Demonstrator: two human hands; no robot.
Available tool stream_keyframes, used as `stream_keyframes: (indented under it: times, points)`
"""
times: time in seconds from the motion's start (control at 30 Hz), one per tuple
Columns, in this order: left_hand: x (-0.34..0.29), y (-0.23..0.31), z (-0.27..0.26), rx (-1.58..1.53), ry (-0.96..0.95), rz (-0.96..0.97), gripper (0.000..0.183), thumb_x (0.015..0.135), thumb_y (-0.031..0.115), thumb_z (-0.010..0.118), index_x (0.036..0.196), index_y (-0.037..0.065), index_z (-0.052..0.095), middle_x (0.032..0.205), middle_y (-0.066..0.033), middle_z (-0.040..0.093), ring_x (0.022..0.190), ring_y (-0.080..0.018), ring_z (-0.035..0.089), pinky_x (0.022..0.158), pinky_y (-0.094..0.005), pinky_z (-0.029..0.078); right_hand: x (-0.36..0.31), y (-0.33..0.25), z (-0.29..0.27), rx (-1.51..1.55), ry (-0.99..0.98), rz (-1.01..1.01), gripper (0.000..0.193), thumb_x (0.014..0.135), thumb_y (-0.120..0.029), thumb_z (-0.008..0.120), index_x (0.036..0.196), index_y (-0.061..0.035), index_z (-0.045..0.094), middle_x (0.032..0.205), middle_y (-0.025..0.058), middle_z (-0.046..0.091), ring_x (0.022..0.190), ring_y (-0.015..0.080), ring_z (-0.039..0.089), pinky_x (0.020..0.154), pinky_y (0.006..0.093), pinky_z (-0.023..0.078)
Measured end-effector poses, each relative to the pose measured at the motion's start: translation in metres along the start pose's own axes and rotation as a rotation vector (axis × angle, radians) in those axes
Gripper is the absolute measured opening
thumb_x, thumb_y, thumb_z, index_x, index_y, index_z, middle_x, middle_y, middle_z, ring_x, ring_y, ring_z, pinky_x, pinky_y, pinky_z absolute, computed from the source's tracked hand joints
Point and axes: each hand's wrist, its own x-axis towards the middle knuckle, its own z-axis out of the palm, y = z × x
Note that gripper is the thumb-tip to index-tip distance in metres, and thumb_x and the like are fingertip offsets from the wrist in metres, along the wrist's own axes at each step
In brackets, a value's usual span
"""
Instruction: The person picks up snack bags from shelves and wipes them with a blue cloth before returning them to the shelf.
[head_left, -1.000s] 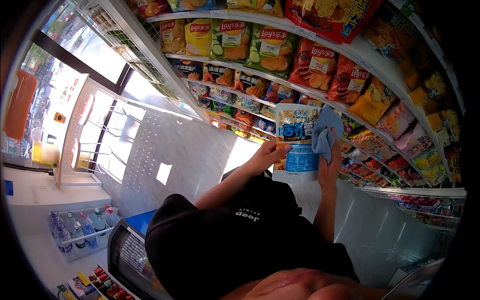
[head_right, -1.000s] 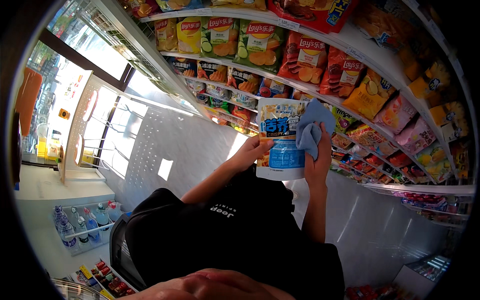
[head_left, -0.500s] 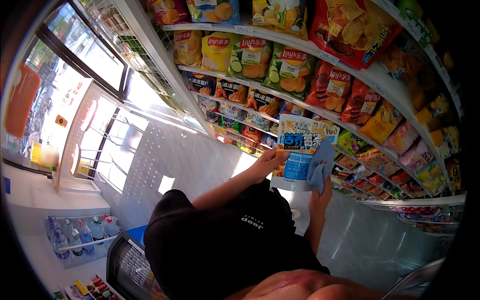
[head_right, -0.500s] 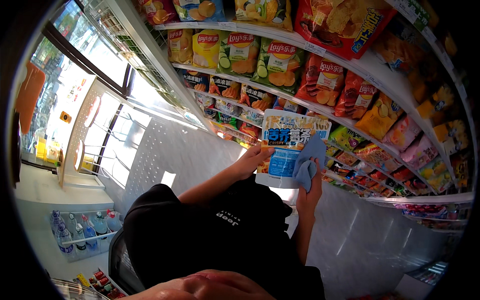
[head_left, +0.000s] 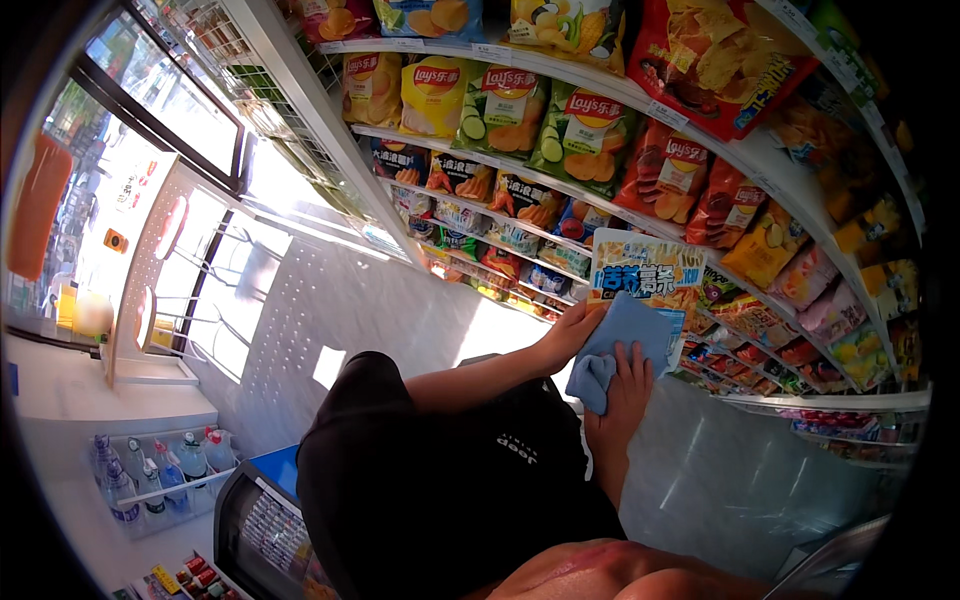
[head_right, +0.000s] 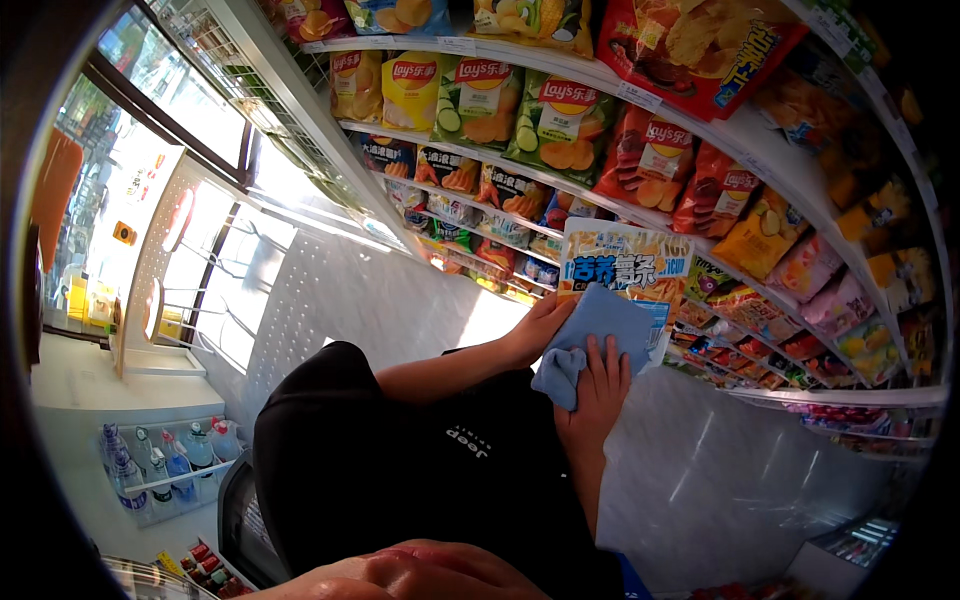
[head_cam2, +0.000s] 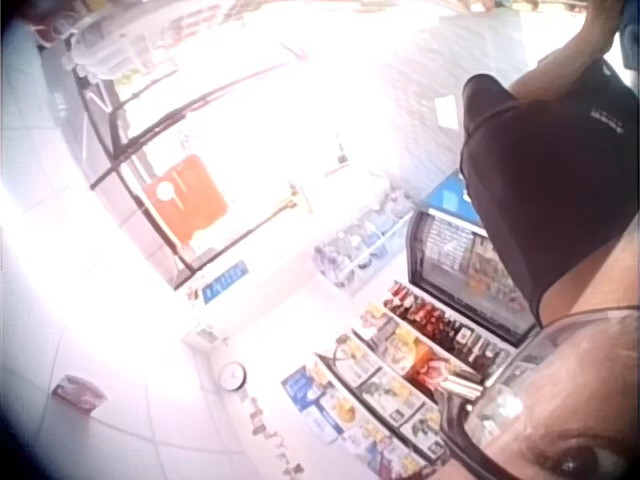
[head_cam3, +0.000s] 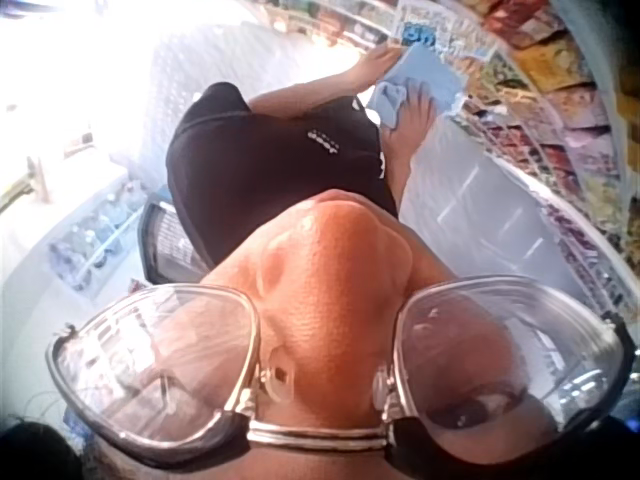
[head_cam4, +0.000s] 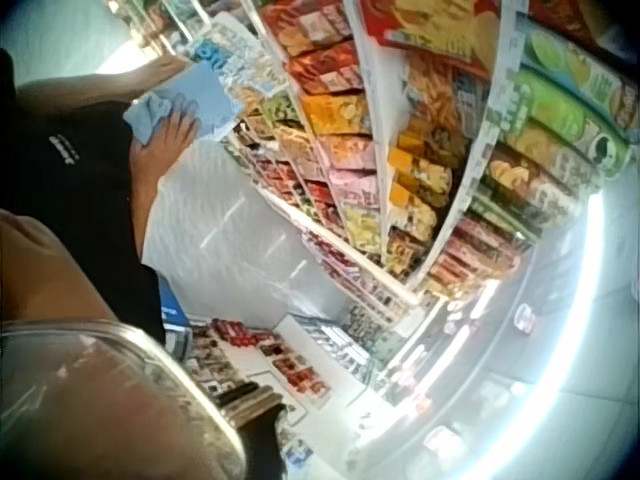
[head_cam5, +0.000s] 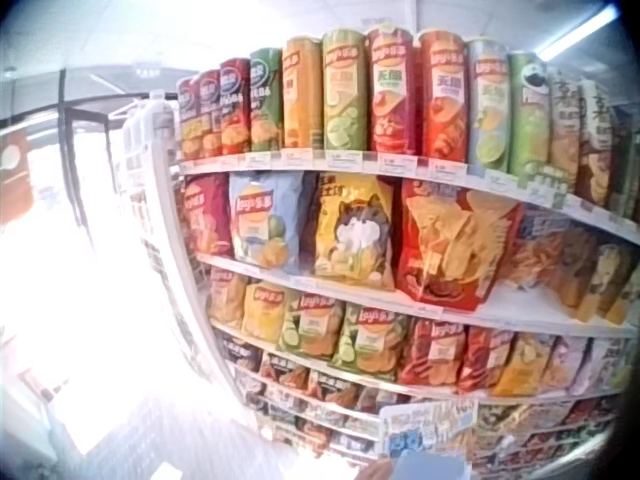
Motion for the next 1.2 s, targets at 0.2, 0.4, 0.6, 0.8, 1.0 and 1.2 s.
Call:
stream_keyframes:
  times: [0.2,0.4,0.6,0.8,1.0,1.2]
  points:
    - [-0.005,0.008,0.012,0.103,0.086,-0.002,0.039,0.104,0.031,0.04,0.125,0.0,0.052,0.107,-0.0051,0.06,0.096,-0.0082,0.053,0.083,-0.0235,0.045,-0.001,0.008,-0.002,-0.021,-0.116,-0.097,0.042,0.085,-0.024,0.056,0.118,0.0015,0.056,0.139,0.0136,0.05,0.135,0.0397,0.037,0.111,0.056,0.022]
    - [-0.009,0.002,0.015,0.086,0.045,0.016,0.039,0.103,0.035,0.042,0.124,0.002,0.049,0.113,-0.007,0.06,0.101,-0.0124,0.058,0.088,-0.0278,0.048,-0.004,0.037,-0.018,0.169,0.036,0.096,0.047,0.088,-0.015,0.052,0.129,0.006,0.049,0.141,0.0176,0.047,0.135,0.0386,0.037,0.111,0.0478,0.027]
    - [-0.01,0.001,0.026,0.128,0.025,0.016,0.04,0.102,0.035,0.044,0.125,0.002,0.047,0.115,-0.0071,0.059,0.103,-0.0138,0.06,0.091,-0.0298,0.05,-0.028,0.082,-0.013,0.586,0.204,0.41,0.048,0.091,-0.006,0.047,0.138,0.0032,0.043,0.142,0.0185,0.046,0.136,0.0334,0.039,0.11,0.0401,0.03]
    - [-0.01,-0.009,0.063,-0.129,0.171,0.074,0.035,0.102,0.03,0.046,0.124,0.003,0.047,0.113,-0.0065,0.06,0.102,-0.0146,0.06,0.088,-0.0296,0.05,-0.025,0.112,-0.031,0.638,0.265,0.37,0.046,0.091,-0.005,0.047,0.136,0.0032,0.045,0.141,0.0192,0.047,0.134,0.0348,0.04,0.109,0.0397,0.03]
    - [-0.001,-0.018,0.1,-0.292,0.211,0.158,0.031,0.102,0.029,0.047,0.123,0.006,0.048,0.114,-0.0067,0.06,0.103,-0.0154,0.061,0.087,-0.0302,0.051,-0.008,0.09,-0.074,0.202,0.218,-0.046,0.04,0.087,-0.015,0.052,0.124,-0.0016,0.057,0.138,0.0136,0.051,0.135,0.0347,0.039,0.111,0.0523,0.024]
    - [0.011,-0.017,0.134,-0.156,0.24,0.212,0.031,0.101,0.031,0.049,0.122,0.009,0.048,0.109,-0.0041,0.06,0.097,-0.0142,0.061,0.082,-0.0287,0.051,-0.015,0.116,-0.09,0.138,0.143,-0.155,0.037,0.088,-0.018,0.051,0.121,-0.0041,0.059,0.136,0.0122,0.053,0.134,0.0363,0.04,0.111,0.055,0.023]
